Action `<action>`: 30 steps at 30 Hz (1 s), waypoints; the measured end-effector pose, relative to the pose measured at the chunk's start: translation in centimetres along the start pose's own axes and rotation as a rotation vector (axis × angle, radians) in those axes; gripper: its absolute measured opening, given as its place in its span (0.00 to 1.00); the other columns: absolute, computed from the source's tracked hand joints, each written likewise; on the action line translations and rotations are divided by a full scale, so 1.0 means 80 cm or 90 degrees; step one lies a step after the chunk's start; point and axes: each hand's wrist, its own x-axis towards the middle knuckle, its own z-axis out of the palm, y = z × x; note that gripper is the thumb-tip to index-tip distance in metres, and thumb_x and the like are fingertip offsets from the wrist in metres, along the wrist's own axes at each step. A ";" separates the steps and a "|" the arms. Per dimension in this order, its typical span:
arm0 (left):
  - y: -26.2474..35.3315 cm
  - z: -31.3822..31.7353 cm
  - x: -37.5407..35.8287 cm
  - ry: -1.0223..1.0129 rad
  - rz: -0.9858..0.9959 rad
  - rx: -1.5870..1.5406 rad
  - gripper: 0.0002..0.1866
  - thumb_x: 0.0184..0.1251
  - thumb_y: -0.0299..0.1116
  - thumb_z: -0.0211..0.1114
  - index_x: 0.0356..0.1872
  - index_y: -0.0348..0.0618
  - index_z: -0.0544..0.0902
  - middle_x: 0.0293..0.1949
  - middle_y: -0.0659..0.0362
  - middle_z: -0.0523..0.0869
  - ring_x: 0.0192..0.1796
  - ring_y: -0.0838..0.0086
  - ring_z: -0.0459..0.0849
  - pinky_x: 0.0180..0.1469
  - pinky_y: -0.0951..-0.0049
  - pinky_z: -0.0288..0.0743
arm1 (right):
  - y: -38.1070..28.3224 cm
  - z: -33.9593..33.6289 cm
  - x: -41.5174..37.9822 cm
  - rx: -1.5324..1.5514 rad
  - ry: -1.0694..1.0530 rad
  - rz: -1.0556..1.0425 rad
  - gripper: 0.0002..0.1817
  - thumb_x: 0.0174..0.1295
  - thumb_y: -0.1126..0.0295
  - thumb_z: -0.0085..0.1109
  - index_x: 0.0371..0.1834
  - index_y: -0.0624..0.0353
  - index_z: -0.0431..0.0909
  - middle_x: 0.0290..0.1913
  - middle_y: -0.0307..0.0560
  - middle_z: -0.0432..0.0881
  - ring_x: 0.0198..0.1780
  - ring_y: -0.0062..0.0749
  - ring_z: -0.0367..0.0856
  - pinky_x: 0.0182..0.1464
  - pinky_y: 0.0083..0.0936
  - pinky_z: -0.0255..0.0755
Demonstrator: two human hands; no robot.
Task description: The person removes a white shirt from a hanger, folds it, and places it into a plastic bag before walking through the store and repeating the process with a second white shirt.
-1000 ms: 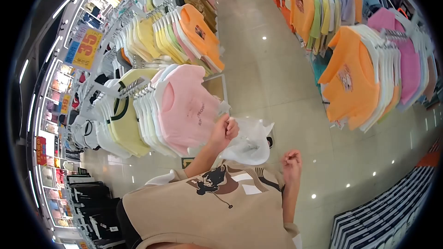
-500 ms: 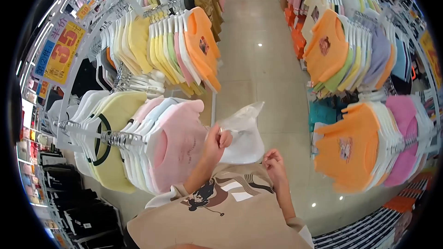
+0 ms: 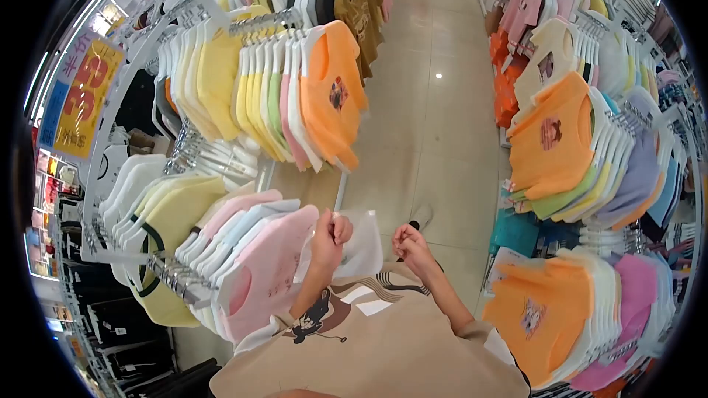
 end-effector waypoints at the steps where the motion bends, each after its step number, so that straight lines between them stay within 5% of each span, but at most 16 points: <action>1: 0.000 0.008 0.028 0.000 0.007 -0.002 0.27 0.76 0.47 0.38 0.14 0.47 0.60 0.13 0.66 0.58 0.18 0.80 0.54 0.23 0.77 0.46 | -0.020 -0.009 0.019 -0.009 -0.003 -0.007 0.12 0.46 0.85 0.43 0.33 0.59 0.68 0.27 0.40 0.70 0.23 0.22 0.62 0.28 0.19 0.57; 13: 0.006 0.134 0.319 -0.023 0.029 -0.085 0.27 0.75 0.47 0.39 0.13 0.49 0.60 0.11 0.67 0.57 0.17 0.79 0.53 0.22 0.74 0.46 | -0.257 -0.129 0.158 0.286 0.023 -0.222 0.13 0.43 0.81 0.48 0.35 0.57 0.66 0.25 0.41 0.68 0.22 0.24 0.62 0.25 0.20 0.57; 30: 0.011 0.223 0.697 -0.120 -0.048 -0.040 0.27 0.76 0.47 0.40 0.12 0.48 0.60 0.11 0.66 0.57 0.17 0.79 0.53 0.22 0.75 0.46 | -0.459 -0.203 0.403 0.248 0.088 -0.293 0.12 0.48 0.80 0.50 0.36 0.57 0.64 0.28 0.41 0.67 0.22 0.24 0.60 0.26 0.21 0.58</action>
